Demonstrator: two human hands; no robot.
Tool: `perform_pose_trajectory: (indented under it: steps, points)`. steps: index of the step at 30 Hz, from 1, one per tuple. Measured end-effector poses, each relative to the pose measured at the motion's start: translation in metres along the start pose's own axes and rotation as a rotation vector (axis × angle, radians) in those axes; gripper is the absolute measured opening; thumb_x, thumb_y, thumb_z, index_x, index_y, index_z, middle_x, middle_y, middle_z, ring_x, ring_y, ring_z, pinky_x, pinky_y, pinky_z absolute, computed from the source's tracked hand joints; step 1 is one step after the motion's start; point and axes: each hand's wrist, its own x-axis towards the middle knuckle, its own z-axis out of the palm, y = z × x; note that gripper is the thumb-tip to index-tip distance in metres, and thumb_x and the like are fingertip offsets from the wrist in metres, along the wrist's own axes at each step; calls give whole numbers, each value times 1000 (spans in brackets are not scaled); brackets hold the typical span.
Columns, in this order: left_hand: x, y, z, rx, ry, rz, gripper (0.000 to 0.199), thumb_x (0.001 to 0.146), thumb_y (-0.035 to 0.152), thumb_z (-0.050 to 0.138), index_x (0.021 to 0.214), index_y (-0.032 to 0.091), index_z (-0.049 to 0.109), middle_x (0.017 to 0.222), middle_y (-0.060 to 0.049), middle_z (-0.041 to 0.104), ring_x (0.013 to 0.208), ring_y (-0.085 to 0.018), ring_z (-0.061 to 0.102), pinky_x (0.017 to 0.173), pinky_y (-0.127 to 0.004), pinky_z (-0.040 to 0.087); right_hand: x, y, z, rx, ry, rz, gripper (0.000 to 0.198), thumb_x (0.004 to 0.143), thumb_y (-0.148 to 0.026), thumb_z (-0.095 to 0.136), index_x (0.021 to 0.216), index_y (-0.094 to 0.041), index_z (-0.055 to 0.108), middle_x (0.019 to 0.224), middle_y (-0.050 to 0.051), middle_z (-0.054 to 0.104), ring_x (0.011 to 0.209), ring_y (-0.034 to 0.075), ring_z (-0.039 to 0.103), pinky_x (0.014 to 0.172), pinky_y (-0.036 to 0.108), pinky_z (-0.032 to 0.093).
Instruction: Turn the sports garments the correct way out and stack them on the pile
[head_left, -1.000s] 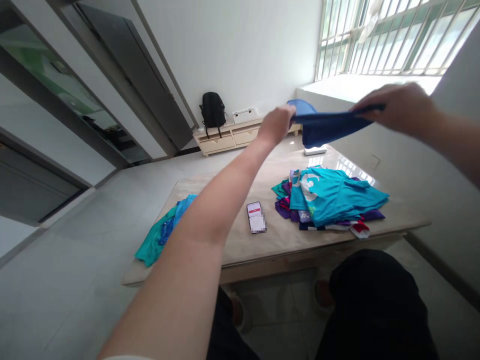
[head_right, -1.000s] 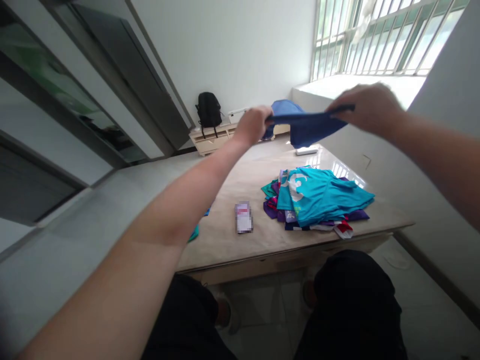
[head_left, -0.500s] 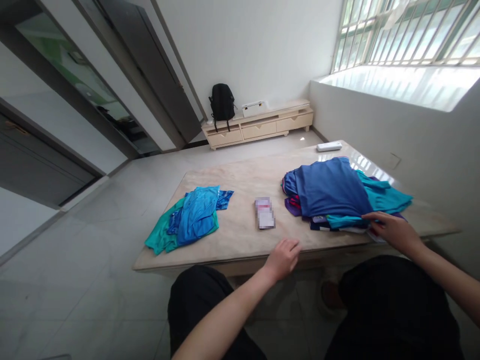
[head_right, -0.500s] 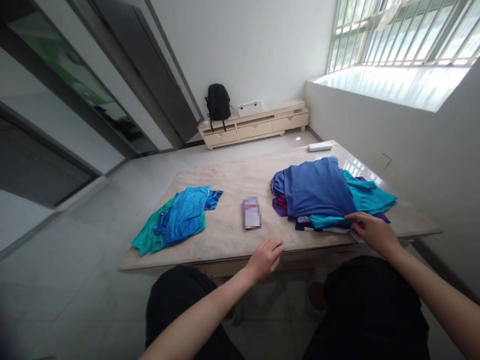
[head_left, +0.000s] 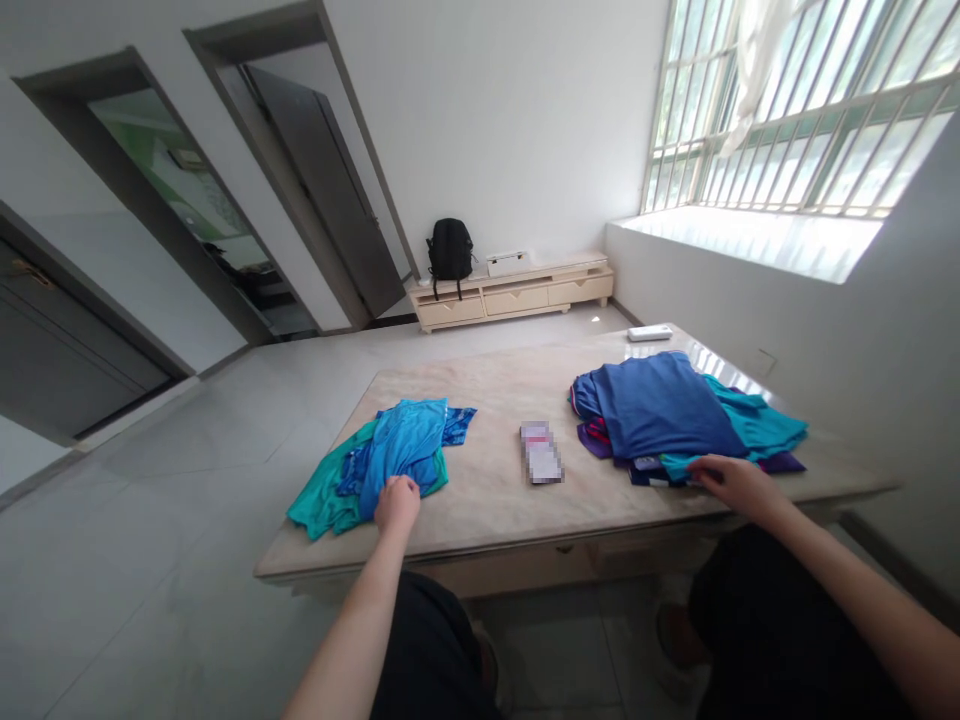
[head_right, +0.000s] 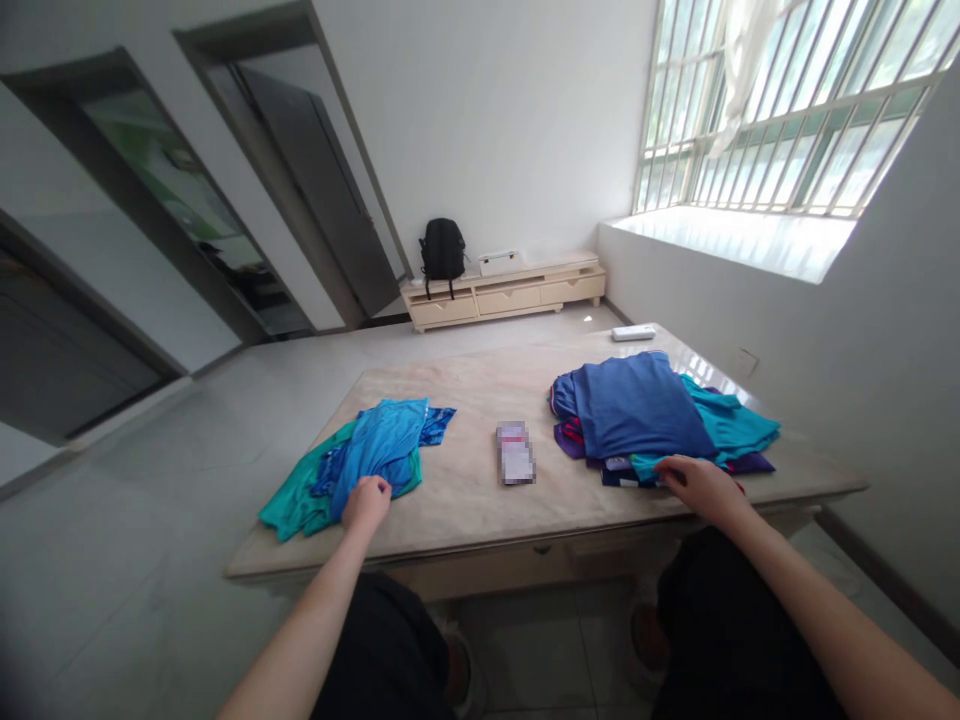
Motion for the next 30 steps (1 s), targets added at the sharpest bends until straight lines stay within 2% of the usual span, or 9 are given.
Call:
perform_pose_trajectory:
  steps: [5, 10, 14, 16, 18, 20, 23, 26, 30]
  points:
    - [-8, 4, 7, -37, 23, -84, 26, 89, 16, 46, 93, 14, 72, 117, -20, 65, 108, -36, 63, 82, -43, 52, 4, -41, 0, 157, -62, 20, 31, 81, -40, 58, 97, -22, 78, 86, 6, 78, 74, 24, 68, 70, 31, 47]
    - [-20, 38, -11, -97, 183, -114, 30, 92, 19, 42, 100, 5, 67, 121, -29, 60, 118, -43, 55, 90, -54, 48, 13, -99, 17, 693, -120, 198, 21, 70, -33, 70, 84, -19, 78, 80, 6, 75, 76, 22, 65, 77, 31, 49]
    - [-55, 86, -29, -171, 286, 72, 27, 96, 20, 38, 101, 13, 64, 122, -19, 61, 123, -34, 52, 105, -48, 42, 4, -145, 55, 933, -237, 260, 41, 84, -46, 60, 110, -17, 71, 108, 14, 75, 92, 24, 71, 82, 36, 55]
    - [-89, 113, -32, -235, 254, 254, 24, 98, 23, 40, 97, 17, 63, 115, -12, 65, 117, -27, 56, 106, -39, 42, -11, -170, 74, 1162, -433, 340, 51, 90, -55, 53, 122, -17, 64, 123, 17, 70, 104, 26, 71, 91, 43, 55]
    - [-133, 135, -30, -390, 31, 585, 18, 96, 24, 45, 93, 19, 62, 105, -8, 67, 104, -21, 62, 97, -32, 48, -30, -193, 88, 1452, -718, 444, 59, 90, -63, 51, 127, -18, 61, 128, 17, 68, 110, 28, 69, 98, 50, 52]
    - [-176, 150, -23, -534, -470, 959, 14, 93, 28, 54, 95, 20, 66, 99, -4, 70, 92, -18, 66, 85, -28, 52, -51, -211, 98, 1658, -955, 534, 65, 90, -67, 51, 128, -16, 61, 126, 16, 69, 115, 29, 67, 103, 49, 49]
    - [-219, 153, -14, -543, -1069, 1167, 26, 90, 42, 64, 110, 26, 71, 104, -1, 75, 93, -18, 71, 83, -27, 54, -74, -223, 113, 1585, -1067, 626, 54, 89, -56, 57, 114, -9, 67, 110, 16, 74, 112, 27, 69, 101, 39, 51]
    - [-227, 144, -10, -569, -1199, 1071, 42, 88, 47, 67, 125, 27, 68, 114, -4, 76, 103, -22, 72, 89, -30, 55, -84, -219, 130, 1324, -881, 624, 30, 82, -40, 58, 94, -15, 67, 89, 8, 75, 85, 22, 73, 85, 34, 57]
    - [-208, 131, -14, -700, -1072, 903, 35, 92, 40, 63, 122, 23, 69, 108, -5, 77, 98, -21, 73, 86, -30, 56, -81, -210, 143, 1170, -839, 515, 14, 75, -30, 56, 77, -18, 63, 69, 1, 67, 59, 14, 62, 61, 25, 53]
